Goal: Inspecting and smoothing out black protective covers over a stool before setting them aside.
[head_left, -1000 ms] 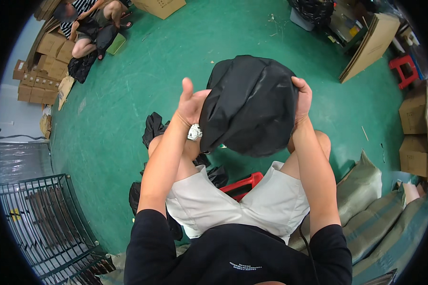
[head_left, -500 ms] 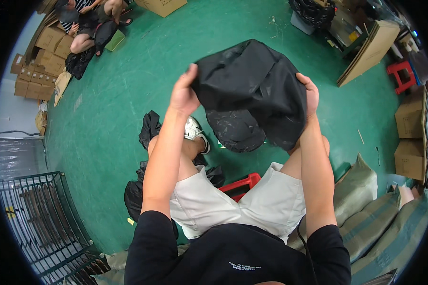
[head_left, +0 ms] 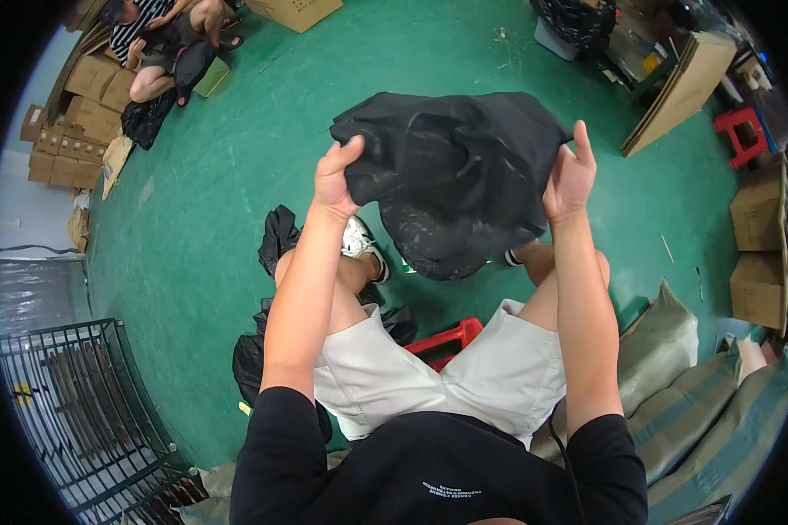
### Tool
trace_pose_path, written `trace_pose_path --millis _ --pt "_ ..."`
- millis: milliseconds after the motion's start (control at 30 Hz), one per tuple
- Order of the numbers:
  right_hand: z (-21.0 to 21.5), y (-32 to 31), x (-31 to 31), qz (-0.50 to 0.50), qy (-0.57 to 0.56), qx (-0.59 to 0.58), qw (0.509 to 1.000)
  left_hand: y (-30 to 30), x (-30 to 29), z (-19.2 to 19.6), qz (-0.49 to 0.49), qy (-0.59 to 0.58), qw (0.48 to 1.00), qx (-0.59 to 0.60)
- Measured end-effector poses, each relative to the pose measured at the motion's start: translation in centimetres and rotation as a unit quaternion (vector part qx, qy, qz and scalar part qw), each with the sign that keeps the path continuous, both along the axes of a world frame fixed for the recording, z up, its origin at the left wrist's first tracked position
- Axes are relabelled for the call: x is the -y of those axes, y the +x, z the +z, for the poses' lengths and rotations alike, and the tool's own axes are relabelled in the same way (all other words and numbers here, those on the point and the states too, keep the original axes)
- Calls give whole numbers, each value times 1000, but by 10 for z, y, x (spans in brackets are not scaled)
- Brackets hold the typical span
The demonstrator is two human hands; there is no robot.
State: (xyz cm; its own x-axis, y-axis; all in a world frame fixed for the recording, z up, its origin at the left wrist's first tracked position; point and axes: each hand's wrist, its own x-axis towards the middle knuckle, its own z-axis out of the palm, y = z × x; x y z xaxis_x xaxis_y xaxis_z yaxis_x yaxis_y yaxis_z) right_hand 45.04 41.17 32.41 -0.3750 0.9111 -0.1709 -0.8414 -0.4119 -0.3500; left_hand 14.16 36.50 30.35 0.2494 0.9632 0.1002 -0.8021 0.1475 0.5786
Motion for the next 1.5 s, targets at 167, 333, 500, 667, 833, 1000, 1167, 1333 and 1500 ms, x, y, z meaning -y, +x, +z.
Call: trace_pose_path --millis 167,333,500,667,833,1000,1167,1333,1500 --pt "-20 4 -2 125 21 33 991 3 -16 -11 75 -135 988 -25" --pt "-16 2 2 93 104 14 990 -6 -19 -13 -1 -151 985 85" --pt "-14 -11 -2 85 26 171 981 11 -13 0 1 -206 978 -3" --pt "-39 -7 -19 58 12 179 982 34 -8 3 87 -192 963 -169" --pt "-23 -25 -51 62 -51 196 977 15 -50 -3 99 -213 955 -179" --pt "-5 -44 -122 45 -9 188 981 -20 -134 15 144 -201 954 -170" --pt "-9 -52 -156 7 22 198 980 -30 -171 11 176 -136 967 -127" --pt "-150 -64 -175 -75 -106 260 957 -29 -177 -123 292 -271 903 -160" --pt "-233 -116 -106 -64 -186 448 872 -90 -96 -257 381 -381 767 -349"
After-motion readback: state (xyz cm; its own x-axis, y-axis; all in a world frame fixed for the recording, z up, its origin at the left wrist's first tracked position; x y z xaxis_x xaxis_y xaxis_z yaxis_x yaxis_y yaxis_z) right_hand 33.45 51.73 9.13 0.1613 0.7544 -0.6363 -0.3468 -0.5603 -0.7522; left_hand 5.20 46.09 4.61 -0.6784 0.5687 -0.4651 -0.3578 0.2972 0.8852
